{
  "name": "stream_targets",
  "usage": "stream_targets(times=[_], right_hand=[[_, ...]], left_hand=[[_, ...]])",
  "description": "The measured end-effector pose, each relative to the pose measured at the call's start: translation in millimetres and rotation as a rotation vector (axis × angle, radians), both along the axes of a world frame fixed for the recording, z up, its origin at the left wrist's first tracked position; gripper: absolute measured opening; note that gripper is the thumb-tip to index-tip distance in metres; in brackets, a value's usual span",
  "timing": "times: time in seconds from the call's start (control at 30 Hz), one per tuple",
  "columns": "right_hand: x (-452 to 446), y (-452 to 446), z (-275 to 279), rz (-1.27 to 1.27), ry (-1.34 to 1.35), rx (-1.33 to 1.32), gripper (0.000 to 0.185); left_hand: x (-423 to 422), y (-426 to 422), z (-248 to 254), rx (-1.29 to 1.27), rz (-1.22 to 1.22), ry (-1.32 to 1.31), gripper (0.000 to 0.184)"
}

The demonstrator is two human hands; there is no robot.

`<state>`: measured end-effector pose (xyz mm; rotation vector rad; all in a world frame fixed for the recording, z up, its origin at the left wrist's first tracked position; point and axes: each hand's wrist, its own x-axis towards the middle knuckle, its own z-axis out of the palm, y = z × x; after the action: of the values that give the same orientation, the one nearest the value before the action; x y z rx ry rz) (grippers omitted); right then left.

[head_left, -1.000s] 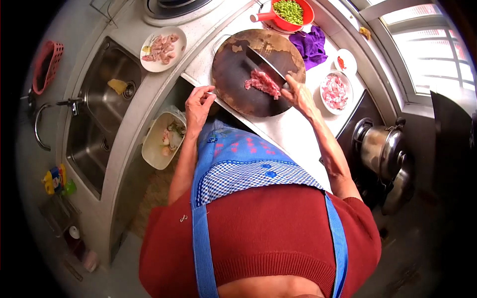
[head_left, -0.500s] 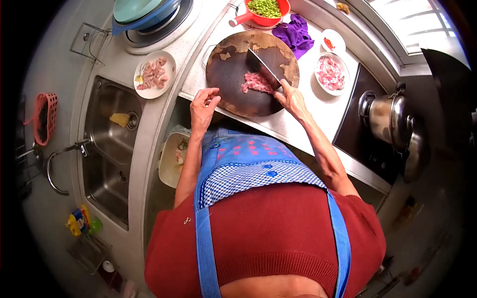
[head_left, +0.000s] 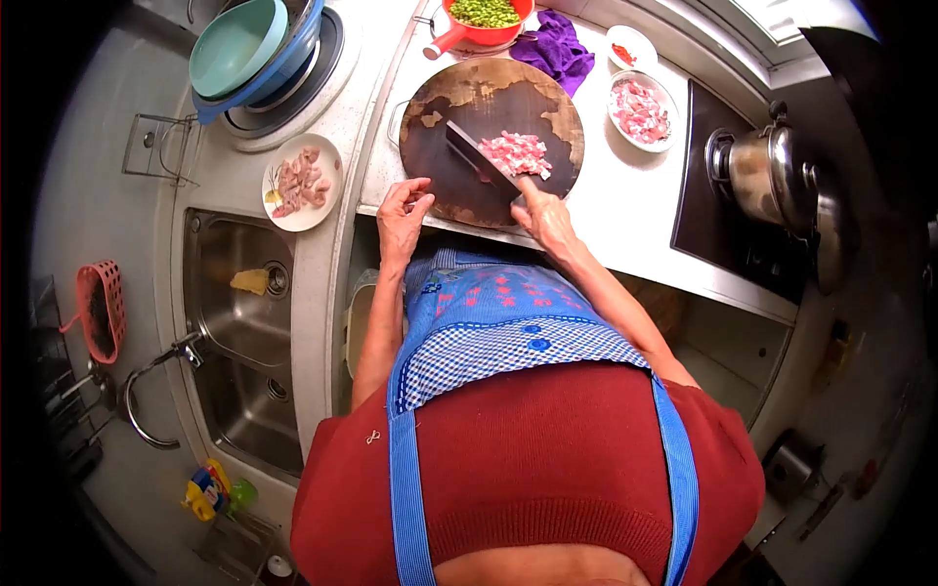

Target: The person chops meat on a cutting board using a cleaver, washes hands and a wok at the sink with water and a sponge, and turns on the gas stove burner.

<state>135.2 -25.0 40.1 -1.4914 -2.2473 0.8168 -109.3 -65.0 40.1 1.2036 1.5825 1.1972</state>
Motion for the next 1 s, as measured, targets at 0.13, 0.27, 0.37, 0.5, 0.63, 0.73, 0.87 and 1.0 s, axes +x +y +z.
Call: stream_targets(times=[0.13,0.27,0.37,0.5,0.63,0.73,0.87,1.0], right_hand=[[18.4,8.3,1.2,-0.149,0.073,0.003,0.032],[24.5,5.6,12.6,-0.360,0.208,-0.265,0.031],[32.6,-4.4,21.2,-0.491,0.413,-0.435,0.030],[58.0,-18.5,-2.3,-0.647,0.664,-0.561,0.021],[53.8,-30.0,-22.3,-0.662,0.912,-0.751,0.018],[41.7,-17.1,-15.6,-0.636,0.880,-0.767,0.021],[37.8,-4.0,7.1,-0.423,0.266,-0.378,0.036],[31.7,-15.1,11.9,-0.110,0.339,-0.097,0.041]], left_hand=[[4.8,10.2,-21.0,0.020,-0.078,0.022,0.027],[33.5,44.9,-43.4,0.110,-0.212,0.170,0.040],[61.5,76.8,-38.9,0.093,-0.288,0.279,0.050],[88.7,109.2,-42.8,0.142,-0.295,0.590,0.056],[98.1,125.8,-50.0,0.026,-0.443,0.626,0.051],[102.1,128.1,-50.9,0.040,-0.508,0.528,0.049],[101.5,95.8,-34.6,0.349,-0.351,0.377,0.048],[82.8,51.9,-31.5,0.260,-0.174,0.294,0.044]])
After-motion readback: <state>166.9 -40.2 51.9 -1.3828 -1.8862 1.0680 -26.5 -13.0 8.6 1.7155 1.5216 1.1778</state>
